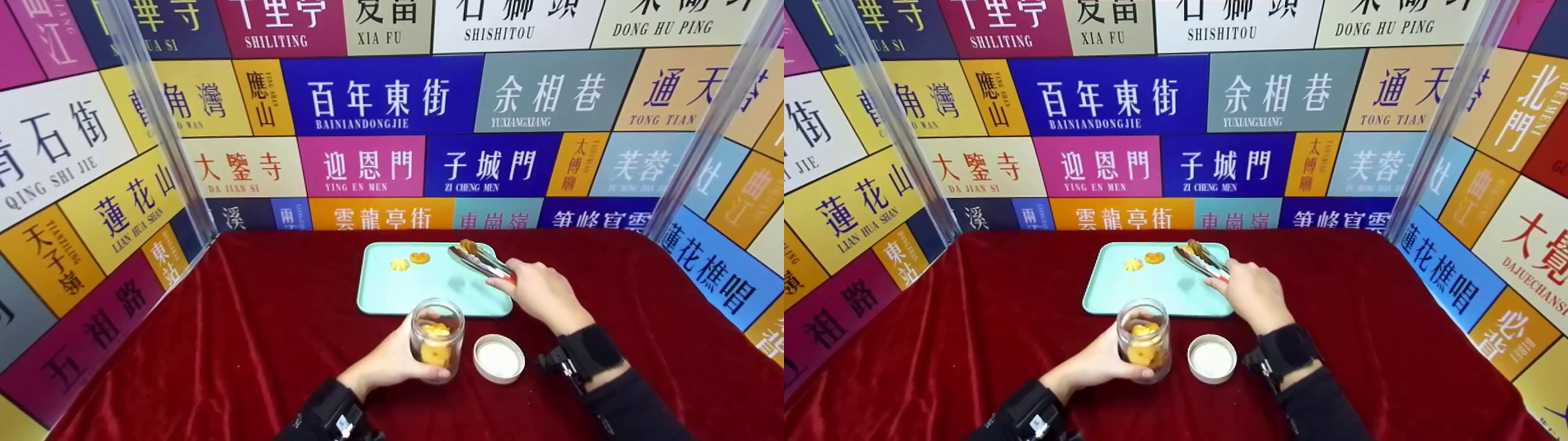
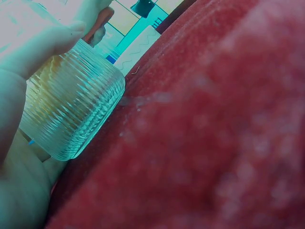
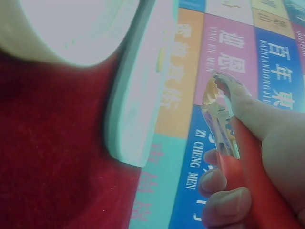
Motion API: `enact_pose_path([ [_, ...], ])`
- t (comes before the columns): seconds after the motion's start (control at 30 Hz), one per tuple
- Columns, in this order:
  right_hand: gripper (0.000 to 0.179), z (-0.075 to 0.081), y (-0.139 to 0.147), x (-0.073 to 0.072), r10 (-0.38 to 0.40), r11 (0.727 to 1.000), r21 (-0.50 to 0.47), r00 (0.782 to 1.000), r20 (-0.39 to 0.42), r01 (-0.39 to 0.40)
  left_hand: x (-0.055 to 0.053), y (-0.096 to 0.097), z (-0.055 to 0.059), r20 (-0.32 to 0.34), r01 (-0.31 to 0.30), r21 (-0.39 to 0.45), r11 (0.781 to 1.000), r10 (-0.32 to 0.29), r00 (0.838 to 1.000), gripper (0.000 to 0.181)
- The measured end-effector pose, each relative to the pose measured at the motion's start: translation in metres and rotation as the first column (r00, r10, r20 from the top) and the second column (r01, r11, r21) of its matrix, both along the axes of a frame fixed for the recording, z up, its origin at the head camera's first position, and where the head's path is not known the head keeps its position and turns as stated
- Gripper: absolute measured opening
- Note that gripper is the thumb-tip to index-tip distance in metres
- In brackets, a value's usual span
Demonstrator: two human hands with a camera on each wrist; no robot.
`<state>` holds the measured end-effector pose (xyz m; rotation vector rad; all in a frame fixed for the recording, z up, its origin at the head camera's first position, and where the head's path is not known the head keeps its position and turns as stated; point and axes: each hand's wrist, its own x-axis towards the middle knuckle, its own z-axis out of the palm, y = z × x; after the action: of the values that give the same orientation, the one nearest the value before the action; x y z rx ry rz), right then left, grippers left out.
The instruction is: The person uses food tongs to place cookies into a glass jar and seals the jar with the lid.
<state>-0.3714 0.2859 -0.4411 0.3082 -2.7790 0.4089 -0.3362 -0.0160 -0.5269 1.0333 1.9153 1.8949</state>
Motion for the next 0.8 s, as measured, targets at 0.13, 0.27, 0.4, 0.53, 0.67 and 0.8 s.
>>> enact_pose_path([
  [0.13,0.044,0.005,0.002,0.008,0.008,1.0,-0.006,1.0,-0.016,-0.008,0.0,0.0,0.001,0.0,0.001,0.002,1.0,-0.001,1.0,0.093],
  [0.27,0.043,0.014,0.004,0.015,0.015,1.0,-0.016,1.0,-0.022,-0.016,0.0,0.0,0.0,-0.013,-0.001,-0.008,1.0,0.001,1.0,0.093],
  [0.4,0.048,0.024,0.01,0.022,0.029,0.999,-0.026,0.999,-0.017,-0.03,-0.001,-0.001,-0.001,-0.01,0.003,-0.005,1.0,-0.003,1.0,0.092],
  [0.53,0.053,0.036,0.018,0.028,0.053,0.998,-0.027,0.998,-0.016,-0.053,-0.002,-0.001,-0.002,0.0,0.01,0.01,1.0,-0.01,1.0,0.092],
  [0.67,0.054,0.049,0.025,0.035,0.081,0.997,-0.014,0.997,-0.005,-0.081,-0.002,-0.001,-0.003,0.002,0.017,0.015,1.0,-0.017,1.0,0.092],
  [0.8,0.047,0.06,0.03,0.044,0.137,0.991,-0.008,0.991,0.014,-0.137,-0.002,0.0,-0.002,-0.005,0.017,0.013,1.0,-0.017,1.0,0.092],
])
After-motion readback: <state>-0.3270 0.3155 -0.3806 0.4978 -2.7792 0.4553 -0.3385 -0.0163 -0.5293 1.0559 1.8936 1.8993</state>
